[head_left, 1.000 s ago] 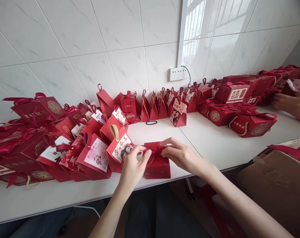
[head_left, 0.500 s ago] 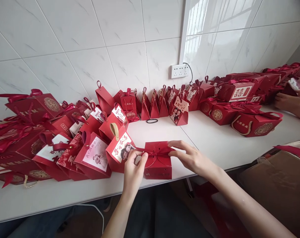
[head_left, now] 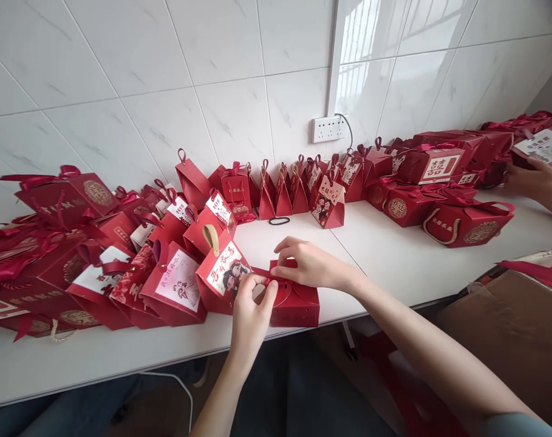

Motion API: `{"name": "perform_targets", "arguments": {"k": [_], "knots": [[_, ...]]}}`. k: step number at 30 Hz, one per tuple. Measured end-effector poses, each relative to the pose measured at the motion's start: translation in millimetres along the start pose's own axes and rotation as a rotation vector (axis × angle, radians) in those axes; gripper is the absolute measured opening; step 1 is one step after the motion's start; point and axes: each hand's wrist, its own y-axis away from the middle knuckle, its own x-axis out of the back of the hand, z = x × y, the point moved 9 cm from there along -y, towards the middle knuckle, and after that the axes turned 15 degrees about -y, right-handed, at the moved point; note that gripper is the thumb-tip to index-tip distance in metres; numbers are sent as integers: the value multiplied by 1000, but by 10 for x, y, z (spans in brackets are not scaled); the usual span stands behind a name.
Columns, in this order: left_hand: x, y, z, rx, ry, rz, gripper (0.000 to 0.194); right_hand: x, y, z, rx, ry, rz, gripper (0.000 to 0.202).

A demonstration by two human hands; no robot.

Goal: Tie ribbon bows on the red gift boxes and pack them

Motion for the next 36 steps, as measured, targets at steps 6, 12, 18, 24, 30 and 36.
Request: {"name": "perform_targets", "arguments": {"k": [6, 12, 18, 24, 30, 36], "knots": [[-32, 27, -43, 15, 85, 6, 17, -78, -74, 81, -80, -112, -70, 12], [-12, 23, 128, -173, 43, 32, 11, -22, -42, 188, -185, -130, 39, 16], [-44, 38, 269, -306, -128, -23, 26, 227, 120, 255, -168, -214, 284, 17], [-62, 17, 249, -311, -132, -34, 26, 276, 723, 806, -491, -167, 219, 56], [-101, 17, 226, -309, -136, -83, 29, -109, 824, 933, -523, -677, 7, 59], [-114, 37, 231, -320, -177, -93, 31, 209, 581, 863, -435, -714, 241, 39]]}}
